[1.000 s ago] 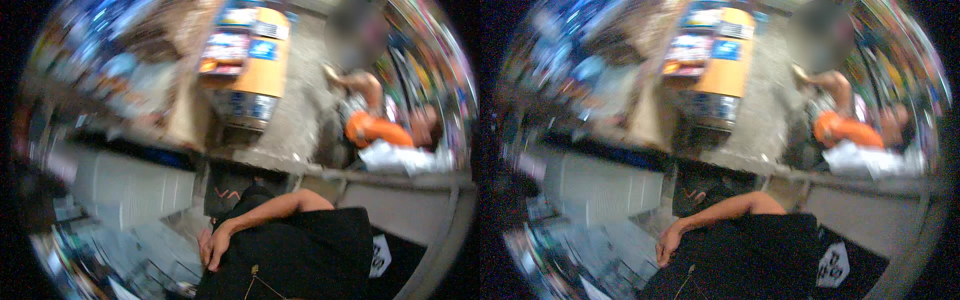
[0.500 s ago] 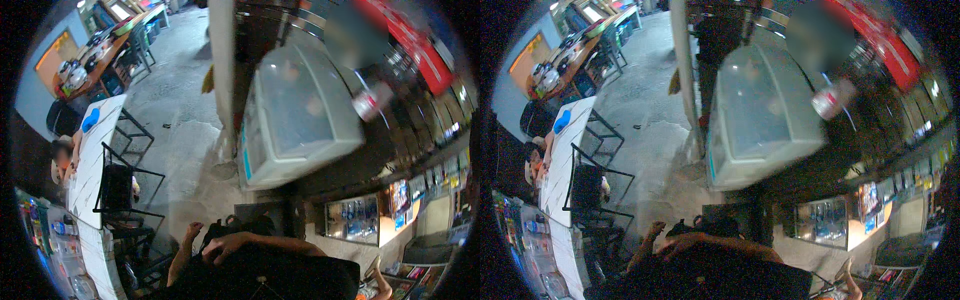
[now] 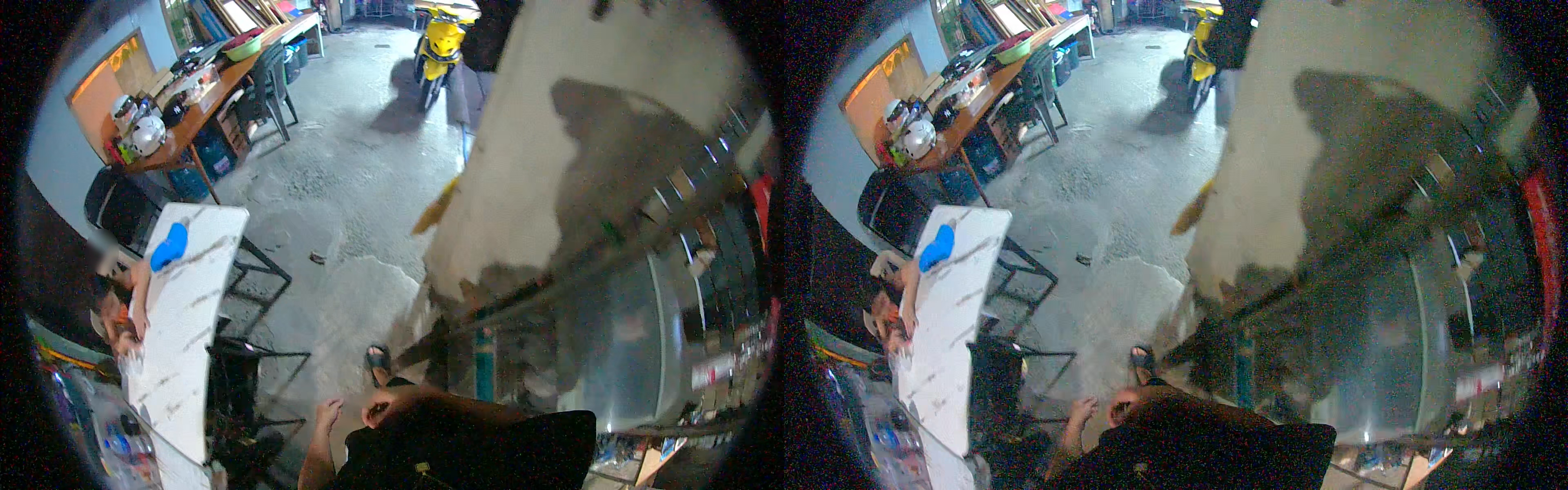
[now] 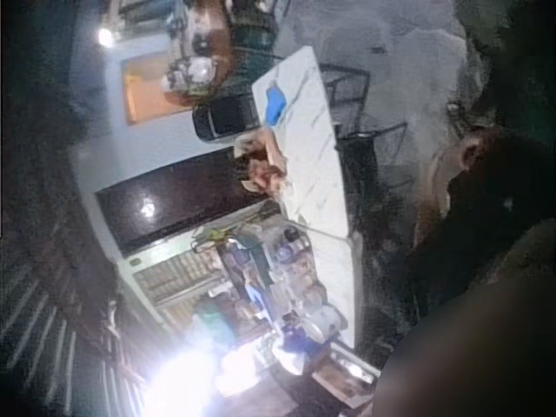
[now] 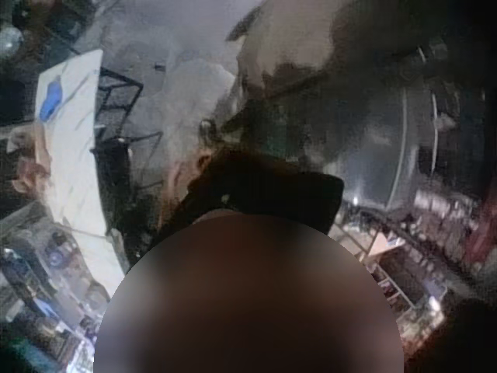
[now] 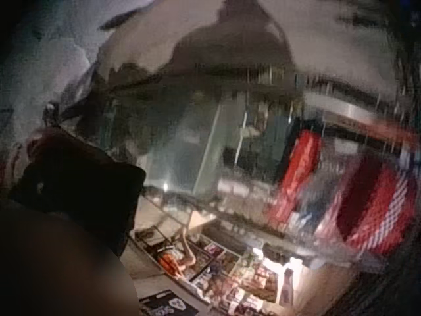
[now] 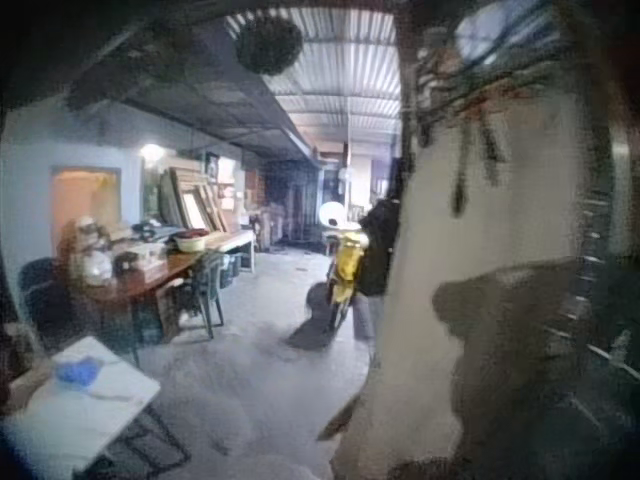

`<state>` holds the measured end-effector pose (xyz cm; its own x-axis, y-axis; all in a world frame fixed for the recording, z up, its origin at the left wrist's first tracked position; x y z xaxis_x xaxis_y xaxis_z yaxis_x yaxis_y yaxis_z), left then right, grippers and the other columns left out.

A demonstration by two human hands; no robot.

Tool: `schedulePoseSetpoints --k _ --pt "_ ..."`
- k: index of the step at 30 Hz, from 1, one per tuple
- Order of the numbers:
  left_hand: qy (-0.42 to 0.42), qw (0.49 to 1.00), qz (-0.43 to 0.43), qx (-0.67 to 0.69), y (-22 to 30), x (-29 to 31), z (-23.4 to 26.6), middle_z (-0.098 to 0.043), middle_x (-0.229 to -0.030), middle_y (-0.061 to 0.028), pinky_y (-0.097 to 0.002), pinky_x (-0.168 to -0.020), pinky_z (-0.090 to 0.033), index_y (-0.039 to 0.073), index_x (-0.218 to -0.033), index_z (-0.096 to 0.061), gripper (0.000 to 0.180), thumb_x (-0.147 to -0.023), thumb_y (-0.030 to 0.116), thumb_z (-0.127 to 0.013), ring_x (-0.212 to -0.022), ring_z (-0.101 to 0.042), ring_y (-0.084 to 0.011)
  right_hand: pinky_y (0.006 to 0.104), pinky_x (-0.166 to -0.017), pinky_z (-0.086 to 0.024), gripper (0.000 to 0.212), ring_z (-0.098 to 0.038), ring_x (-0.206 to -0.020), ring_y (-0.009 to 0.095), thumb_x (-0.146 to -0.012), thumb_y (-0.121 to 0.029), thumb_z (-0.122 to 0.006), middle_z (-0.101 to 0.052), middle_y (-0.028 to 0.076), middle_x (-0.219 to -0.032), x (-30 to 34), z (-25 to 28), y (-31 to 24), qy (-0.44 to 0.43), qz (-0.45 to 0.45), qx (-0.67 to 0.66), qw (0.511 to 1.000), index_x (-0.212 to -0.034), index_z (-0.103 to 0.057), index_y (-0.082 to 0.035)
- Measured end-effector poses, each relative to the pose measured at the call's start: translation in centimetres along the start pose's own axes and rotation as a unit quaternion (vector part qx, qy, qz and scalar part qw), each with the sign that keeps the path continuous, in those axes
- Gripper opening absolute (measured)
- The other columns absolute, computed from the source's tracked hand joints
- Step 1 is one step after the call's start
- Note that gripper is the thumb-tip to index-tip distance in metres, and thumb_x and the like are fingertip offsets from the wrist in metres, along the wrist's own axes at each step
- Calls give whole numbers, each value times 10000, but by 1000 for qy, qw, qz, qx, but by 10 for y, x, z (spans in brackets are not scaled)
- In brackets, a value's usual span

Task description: The person wraps a flat rectangular object in bubble wrap and secures it with tape. They then walk to a nearby area, pick up two framed pictures, and place them on the table.

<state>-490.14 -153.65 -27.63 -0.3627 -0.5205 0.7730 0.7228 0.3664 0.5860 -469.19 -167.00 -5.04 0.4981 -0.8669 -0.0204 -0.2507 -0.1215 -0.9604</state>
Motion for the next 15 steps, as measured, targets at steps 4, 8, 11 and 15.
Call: schedulePoseSetpoints --k 4,8,11,15 --pt "50 993 103 8 56 -87 79 -688 -905 -192 -324 -762 -499 -68 -847 -680 438 -901 357 -589 -915 -655 -229 323 -703 -477 365 -592 -799 164 -873 -420 -647 -634 37 -878 -67 149 -76 161 -188 180 952 -998 -650 -78" --pt "-4 992 1 128 117 -191 125 -693 -799 -151 -327 -737 -495 -28 -707 -687 527 -920 426 -524 -852 -650 -230 331 -655 -482 396 -602 -757 196 -822 -474 -661 -647 75 -827 -106 294 -106 268 -31 243 932 -999 -656 -120" --pt "-52 979 77 -181 197 -272 130 -693 -754 -95 -380 -729 -496 12 -686 -695 538 -931 440 -480 -841 -668 -213 377 -690 -496 434 -623 -793 256 -790 -515 -683 -653 84 -853 -112 405 -114 329 -76 240 910 -981 -659 -126" --pt "-26 954 -9 -297 372 -330 124 -692 -750 -94 -419 -732 -497 73 -721 -708 511 -921 465 -449 -778 -675 -256 436 -799 -490 499 -625 -939 344 -814 -555 -628 -670 135 -953 -91 542 -72 367 -255 425 788 -1004 -651 -94"
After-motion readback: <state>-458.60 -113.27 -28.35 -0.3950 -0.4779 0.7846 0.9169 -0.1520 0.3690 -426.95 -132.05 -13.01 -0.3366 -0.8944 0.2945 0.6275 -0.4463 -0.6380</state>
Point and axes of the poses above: each hand's wrist, its own x-axis away from the middle knuckle, its own z-axis out of the back of the hand, y = z × x, the point moved 4 cm from there along -x, towards the middle knuckle
